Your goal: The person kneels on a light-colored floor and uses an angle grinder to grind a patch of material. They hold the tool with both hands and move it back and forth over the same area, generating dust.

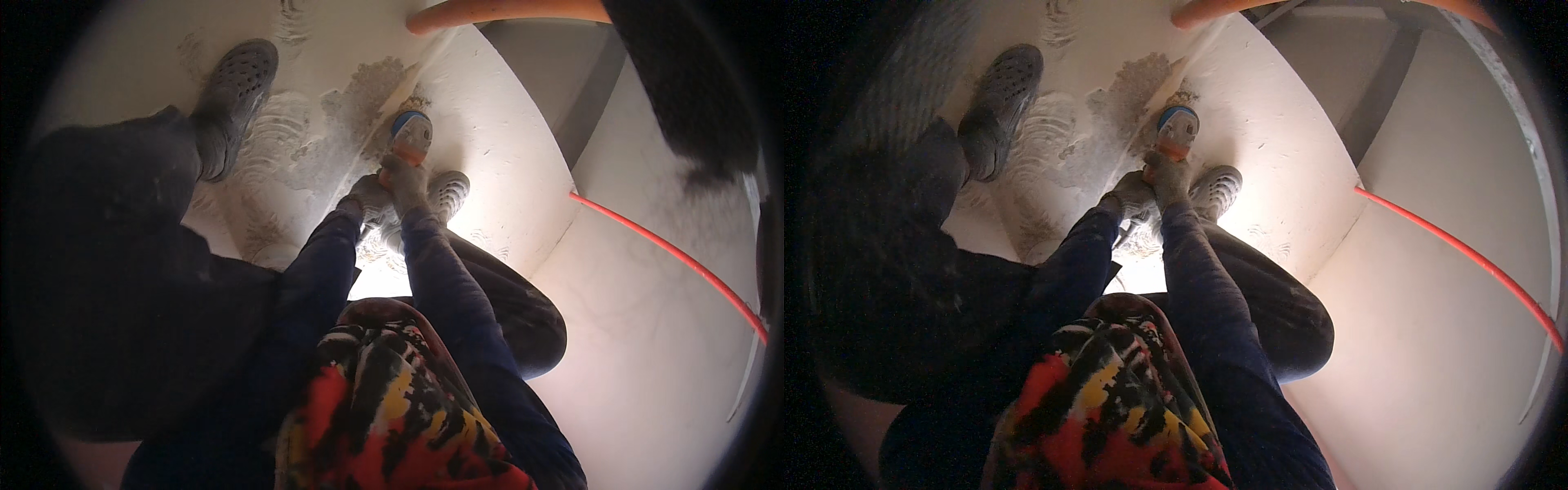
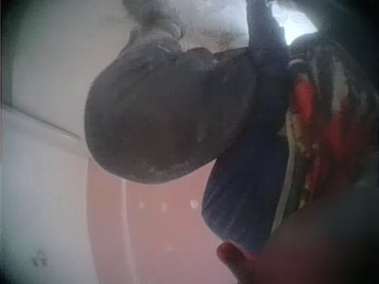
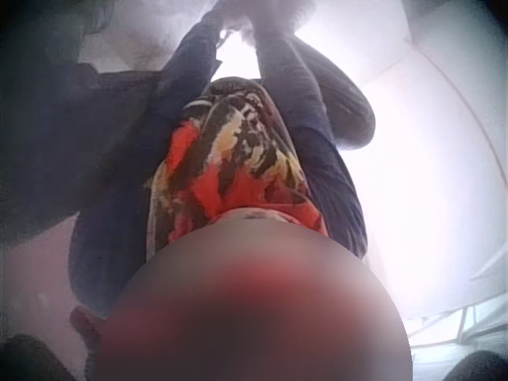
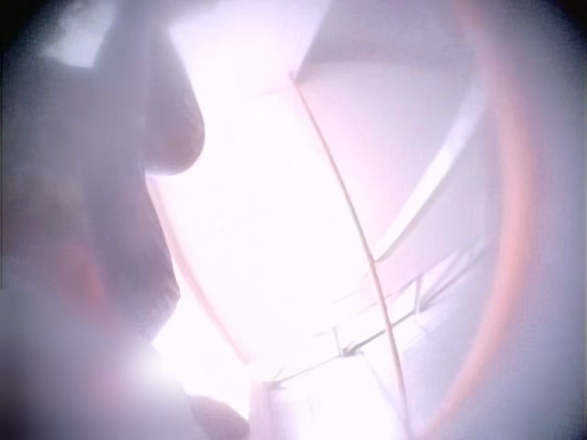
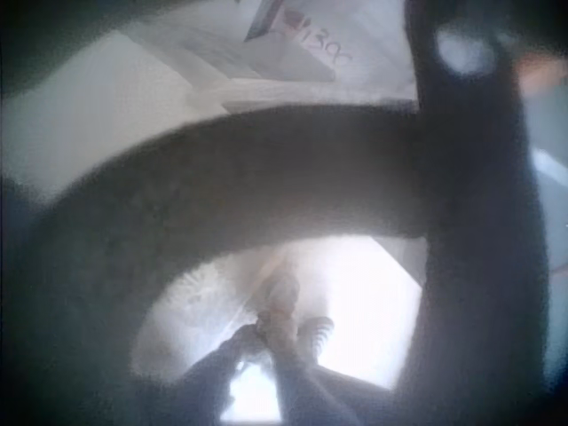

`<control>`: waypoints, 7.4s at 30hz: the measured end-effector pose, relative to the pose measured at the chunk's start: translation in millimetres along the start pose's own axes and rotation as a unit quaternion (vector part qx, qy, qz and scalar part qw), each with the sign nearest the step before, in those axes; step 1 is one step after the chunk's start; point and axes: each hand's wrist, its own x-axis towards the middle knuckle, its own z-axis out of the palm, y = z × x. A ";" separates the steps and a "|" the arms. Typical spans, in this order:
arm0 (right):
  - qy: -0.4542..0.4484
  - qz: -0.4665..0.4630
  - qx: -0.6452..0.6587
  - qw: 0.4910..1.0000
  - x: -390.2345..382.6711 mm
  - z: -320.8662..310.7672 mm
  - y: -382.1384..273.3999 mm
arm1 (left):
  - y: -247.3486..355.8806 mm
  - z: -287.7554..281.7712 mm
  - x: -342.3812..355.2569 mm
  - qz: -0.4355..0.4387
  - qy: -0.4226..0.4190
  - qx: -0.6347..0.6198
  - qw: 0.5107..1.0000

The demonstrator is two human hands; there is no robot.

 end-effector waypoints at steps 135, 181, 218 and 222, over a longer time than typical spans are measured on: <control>0.023 0.056 -0.069 0.996 5.1 -4.0 12.2 | 9.1 9.1 -17.3 -0.108 0.055 -0.164 0.979; 0.003 0.046 -0.158 0.986 10.0 3.5 14.6 | 7.0 14.3 -23.9 -0.153 0.039 -0.241 0.958; 0.046 0.032 -0.133 0.990 17.6 7.7 -19.4 | 2.1 3.6 7.5 -0.020 0.046 -0.104 0.993; 0.054 0.050 -0.121 0.990 20.9 6.7 -21.8 | -3.2 11.2 18.9 -0.012 0.056 -0.116 0.992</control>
